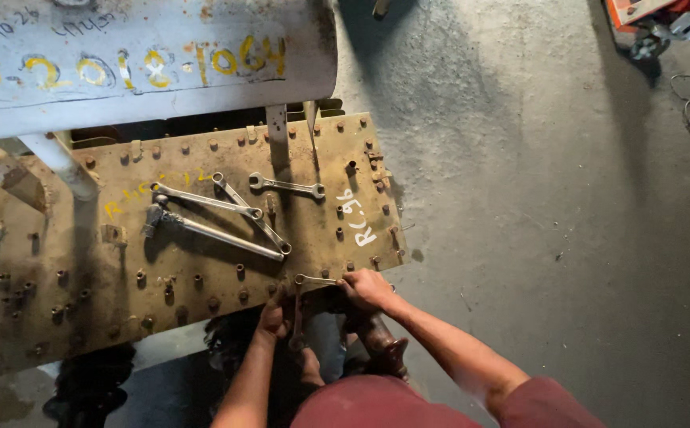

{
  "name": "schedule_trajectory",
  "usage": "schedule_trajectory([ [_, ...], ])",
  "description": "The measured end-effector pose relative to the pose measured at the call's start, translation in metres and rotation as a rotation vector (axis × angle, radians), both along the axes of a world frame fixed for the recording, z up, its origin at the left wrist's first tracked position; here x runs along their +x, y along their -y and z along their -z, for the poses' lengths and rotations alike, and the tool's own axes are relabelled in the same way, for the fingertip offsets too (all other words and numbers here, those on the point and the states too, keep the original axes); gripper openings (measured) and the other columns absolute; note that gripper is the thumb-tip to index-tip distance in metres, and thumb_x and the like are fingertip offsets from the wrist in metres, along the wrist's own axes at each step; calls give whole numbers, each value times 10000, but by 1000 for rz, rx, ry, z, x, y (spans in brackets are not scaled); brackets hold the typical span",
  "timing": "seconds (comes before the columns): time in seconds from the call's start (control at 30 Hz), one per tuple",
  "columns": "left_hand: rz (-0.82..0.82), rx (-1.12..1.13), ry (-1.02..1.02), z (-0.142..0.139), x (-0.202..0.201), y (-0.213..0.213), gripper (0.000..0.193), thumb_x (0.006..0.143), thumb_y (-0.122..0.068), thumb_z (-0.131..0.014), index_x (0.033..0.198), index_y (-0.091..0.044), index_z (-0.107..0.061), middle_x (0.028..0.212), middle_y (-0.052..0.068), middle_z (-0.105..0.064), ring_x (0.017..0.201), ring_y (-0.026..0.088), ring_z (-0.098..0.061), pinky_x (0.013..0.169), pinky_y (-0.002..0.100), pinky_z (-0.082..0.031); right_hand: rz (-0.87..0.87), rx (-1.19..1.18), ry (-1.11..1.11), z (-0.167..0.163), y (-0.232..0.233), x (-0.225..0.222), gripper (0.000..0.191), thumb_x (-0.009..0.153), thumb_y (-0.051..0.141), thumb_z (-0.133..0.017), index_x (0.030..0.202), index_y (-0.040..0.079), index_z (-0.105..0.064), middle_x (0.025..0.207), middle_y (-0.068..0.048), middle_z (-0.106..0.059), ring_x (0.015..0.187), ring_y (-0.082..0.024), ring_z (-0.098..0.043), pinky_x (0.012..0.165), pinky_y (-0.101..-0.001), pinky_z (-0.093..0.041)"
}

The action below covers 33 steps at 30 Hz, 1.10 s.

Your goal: The person uses two wrenches to tighten bolts on a large metal plate. They repeatedly position the wrenches on different bolts and turn them to secure the fasteners.

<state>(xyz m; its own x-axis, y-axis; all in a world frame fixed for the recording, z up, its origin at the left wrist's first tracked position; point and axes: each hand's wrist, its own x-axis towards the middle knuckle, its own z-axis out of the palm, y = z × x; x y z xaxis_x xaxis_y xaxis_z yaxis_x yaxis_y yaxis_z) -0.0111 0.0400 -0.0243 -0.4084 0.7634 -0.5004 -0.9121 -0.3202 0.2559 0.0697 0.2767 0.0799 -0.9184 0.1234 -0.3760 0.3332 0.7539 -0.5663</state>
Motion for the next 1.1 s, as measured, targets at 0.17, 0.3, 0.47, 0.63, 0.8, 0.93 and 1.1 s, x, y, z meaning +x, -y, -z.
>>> schedule_trajectory([
  [0.17,-61,13,16,5,1,1,577,964,-596,-596,1236,-101,-712,1056,73,-751,916,230,-698,802,372,-571,53,-93,-69,4,10,2,335,960,396,-584,1051,119,-749,890,-220,-715,862,-453,-672,747,-516,-544],
  [0.3,-72,-25,17,7,0,2,579,972,-604,-573,1259,-119,-706,1053,70,-754,935,248,-696,814,391,-561,106,-122,19,9,10,7,358,979,410,-589,1015,90,-745,891,-224,-714,856,-444,-673,749,-497,-546],
  [0.47,-70,62,-70,8,0,2,552,981,-495,-542,1372,-114,-626,1298,54,-701,1155,255,-661,1008,405,-522,139,-259,-3,23,-6,15,377,994,373,-568,1011,23,-706,873,-250,-701,743,-389,-695,743,-466,-554],
  [0.63,-91,94,8,8,3,1,561,995,-480,-523,1385,-88,-618,1343,84,-675,1196,277,-648,1051,429,-496,249,-422,35,49,32,35,438,1059,401,-542,925,12,-692,744,-167,-656,626,-247,-595,571,-411,-484],
  [0.8,-54,27,47,7,3,2,579,965,-524,-544,1329,-87,-651,1261,94,-710,1120,304,-664,1003,466,-504,605,-953,327,54,94,46,438,1111,442,-467,899,77,-588,647,-56,-583,471,-189,-528,414,-328,-420],
  [0.93,-116,77,-3,6,4,0,525,989,-502,-584,1322,-104,-659,1253,65,-715,1137,261,-658,1006,425,-504,650,-1174,293,45,117,45,433,1119,407,-433,937,51,-601,686,-68,-640,477,-206,-575,415,-346,-454],
  [1.1,-132,106,-3,4,3,0,464,984,-469,-594,1297,-134,-667,1243,32,-721,1127,235,-671,996,405,-521,640,-1120,269,41,119,40,431,1121,395,-430,984,38,-628,696,-75,-636,480,-199,-565,422,-334,-454],
])
